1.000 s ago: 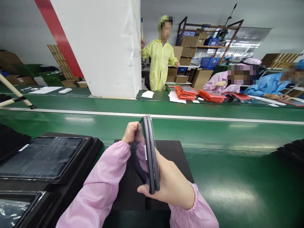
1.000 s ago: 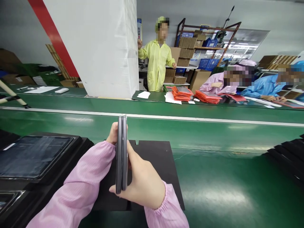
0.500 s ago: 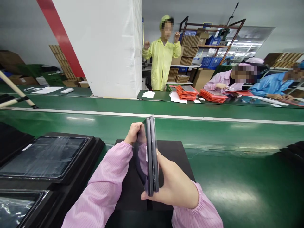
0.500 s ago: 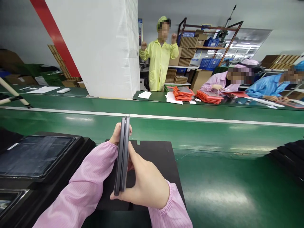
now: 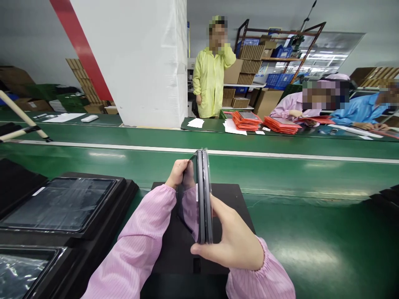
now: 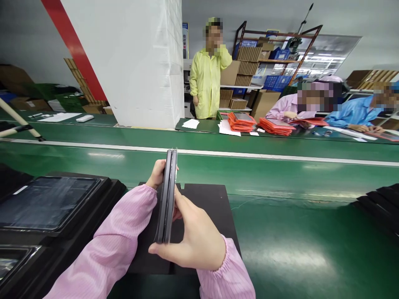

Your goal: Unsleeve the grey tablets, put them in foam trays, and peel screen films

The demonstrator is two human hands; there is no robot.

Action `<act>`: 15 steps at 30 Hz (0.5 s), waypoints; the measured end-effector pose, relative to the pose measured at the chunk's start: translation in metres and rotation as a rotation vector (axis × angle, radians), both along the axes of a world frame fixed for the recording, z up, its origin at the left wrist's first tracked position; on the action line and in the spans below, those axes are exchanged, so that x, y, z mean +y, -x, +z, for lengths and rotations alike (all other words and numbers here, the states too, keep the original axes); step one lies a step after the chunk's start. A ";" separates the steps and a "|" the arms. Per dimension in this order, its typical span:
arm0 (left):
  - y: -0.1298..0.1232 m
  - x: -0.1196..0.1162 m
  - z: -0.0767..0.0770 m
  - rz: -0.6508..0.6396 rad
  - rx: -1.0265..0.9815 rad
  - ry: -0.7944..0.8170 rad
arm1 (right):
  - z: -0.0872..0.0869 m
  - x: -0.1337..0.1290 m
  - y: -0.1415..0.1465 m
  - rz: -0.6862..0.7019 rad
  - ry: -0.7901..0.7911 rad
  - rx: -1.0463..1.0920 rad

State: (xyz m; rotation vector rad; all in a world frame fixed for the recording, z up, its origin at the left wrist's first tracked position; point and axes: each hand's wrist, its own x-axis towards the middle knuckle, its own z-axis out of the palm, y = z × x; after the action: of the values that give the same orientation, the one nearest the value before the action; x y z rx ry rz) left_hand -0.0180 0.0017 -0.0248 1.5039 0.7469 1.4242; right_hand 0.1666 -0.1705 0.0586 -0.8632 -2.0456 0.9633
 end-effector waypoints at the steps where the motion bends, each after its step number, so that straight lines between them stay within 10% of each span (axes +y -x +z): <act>1: -0.001 0.000 0.000 0.005 -0.004 0.005 | -0.001 0.001 0.003 -0.019 -0.007 0.017; 15: -0.024 -0.001 0.003 -0.012 -0.078 0.105 | -0.026 0.010 0.033 -0.273 -0.061 0.294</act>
State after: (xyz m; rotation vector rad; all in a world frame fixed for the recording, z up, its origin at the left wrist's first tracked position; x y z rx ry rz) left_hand 0.0055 0.0008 -0.0214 1.3634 0.7523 1.4050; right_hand 0.1333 -0.1609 0.0324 -0.8844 -1.6507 0.8185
